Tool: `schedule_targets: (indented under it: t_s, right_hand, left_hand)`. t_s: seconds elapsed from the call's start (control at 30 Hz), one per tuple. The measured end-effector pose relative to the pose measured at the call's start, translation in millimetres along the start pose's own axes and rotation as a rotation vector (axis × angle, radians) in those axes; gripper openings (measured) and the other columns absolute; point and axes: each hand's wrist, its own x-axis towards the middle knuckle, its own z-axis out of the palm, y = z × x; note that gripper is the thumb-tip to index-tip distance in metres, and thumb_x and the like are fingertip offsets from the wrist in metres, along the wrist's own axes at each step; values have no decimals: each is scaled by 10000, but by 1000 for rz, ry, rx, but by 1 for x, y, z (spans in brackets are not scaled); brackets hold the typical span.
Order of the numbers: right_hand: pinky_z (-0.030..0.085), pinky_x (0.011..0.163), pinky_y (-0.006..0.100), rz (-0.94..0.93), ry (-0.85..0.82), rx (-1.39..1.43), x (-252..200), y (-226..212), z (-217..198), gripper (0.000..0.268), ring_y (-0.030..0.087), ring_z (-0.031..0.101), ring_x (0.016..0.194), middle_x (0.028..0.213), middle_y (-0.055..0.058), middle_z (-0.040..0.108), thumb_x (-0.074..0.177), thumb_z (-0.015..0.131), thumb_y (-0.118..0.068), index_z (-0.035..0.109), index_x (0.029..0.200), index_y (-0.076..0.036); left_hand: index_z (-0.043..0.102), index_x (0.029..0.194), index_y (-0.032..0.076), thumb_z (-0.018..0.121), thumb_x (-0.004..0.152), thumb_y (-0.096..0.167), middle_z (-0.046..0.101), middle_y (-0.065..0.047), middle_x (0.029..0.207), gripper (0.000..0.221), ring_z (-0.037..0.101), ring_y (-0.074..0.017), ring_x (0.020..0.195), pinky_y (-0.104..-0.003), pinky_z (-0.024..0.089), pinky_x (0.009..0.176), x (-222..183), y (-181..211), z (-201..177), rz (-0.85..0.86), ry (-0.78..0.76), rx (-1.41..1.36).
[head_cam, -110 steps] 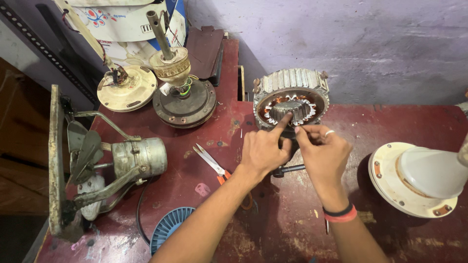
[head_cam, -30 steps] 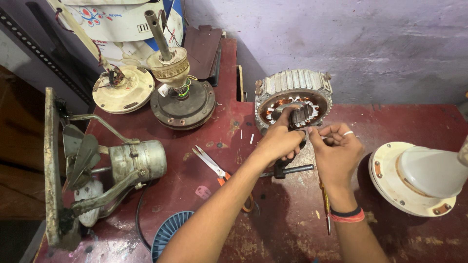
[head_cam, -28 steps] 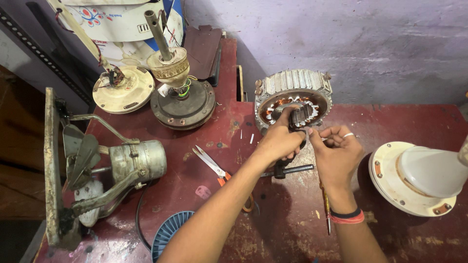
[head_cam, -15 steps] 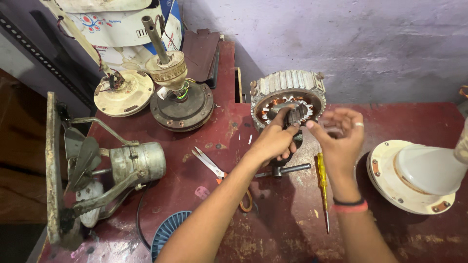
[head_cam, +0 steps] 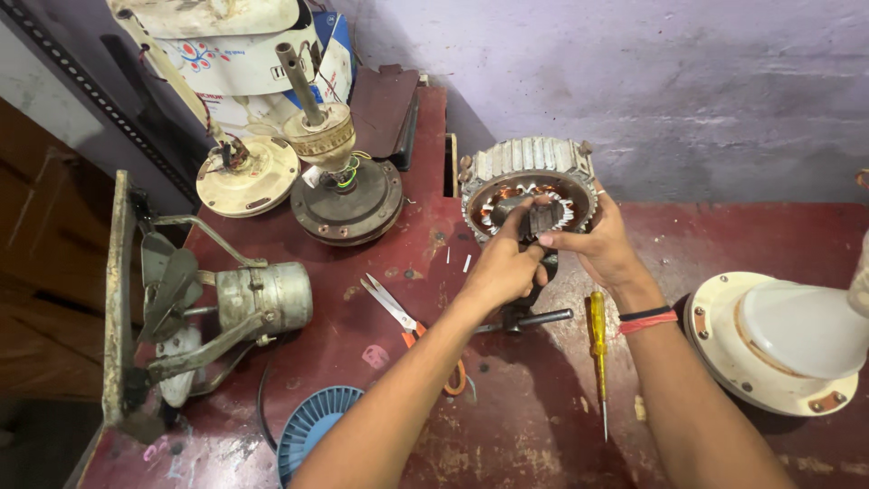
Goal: The person uses a screwdriver to adjust and secure components inside a disassembled electric motor rotor held in a bench vise. They repeatedly rotate the rotor and use the screwdriver to press or align internal parts. A blue fan impeller is briefly handled and set aside.
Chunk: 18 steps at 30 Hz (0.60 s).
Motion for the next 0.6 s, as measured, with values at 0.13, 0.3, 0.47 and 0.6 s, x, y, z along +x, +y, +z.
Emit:
schedule_targets:
  t_s: [0.13, 0.3, 0.47, 0.6]
  right_hand:
    - [555, 1029, 375, 4, -32, -5, -1, 5, -10, 808, 178, 624, 1193, 1290, 68, 629, 670, 793, 175, 507, 1399, -25]
    - [538, 1080, 369, -44, -43, 88, -2, 13, -10, 842, 180, 598, 1243, 1330, 72, 597, 666, 798, 191, 484, 1415, -27]
    - [528, 1085, 369, -38, -26, 118, -5, 14, -7, 876, 179, 596, 1245, 1336, 71, 596, 659, 800, 170, 462, 1441, -33]
    - [517, 1105, 365, -61, -38, 106, -6, 15, -7, 841, 185, 598, 1261, 1346, 88, 603, 681, 807, 144, 466, 1433, -12]
  left_hand:
    - [268, 1585, 79, 624, 902, 128, 681, -111, 662, 772, 645, -236, 571, -406, 513, 565, -8, -6, 9, 244, 237, 224]
    - [302, 1527, 15, 661, 854, 154, 656, -144, 610, 775, 688, -336, 582, -471, 535, 627, -36, -8, 13, 234, 330, 336]
    - [382, 1487, 49, 676, 845, 148, 641, -127, 610, 713, 677, -346, 577, -477, 529, 608, -60, -6, 15, 269, 337, 386]
    - [506, 1269, 52, 725, 884, 266, 650, -133, 621, 492, 678, -381, 616, -507, 517, 623, -64, -7, 30, 191, 412, 503]
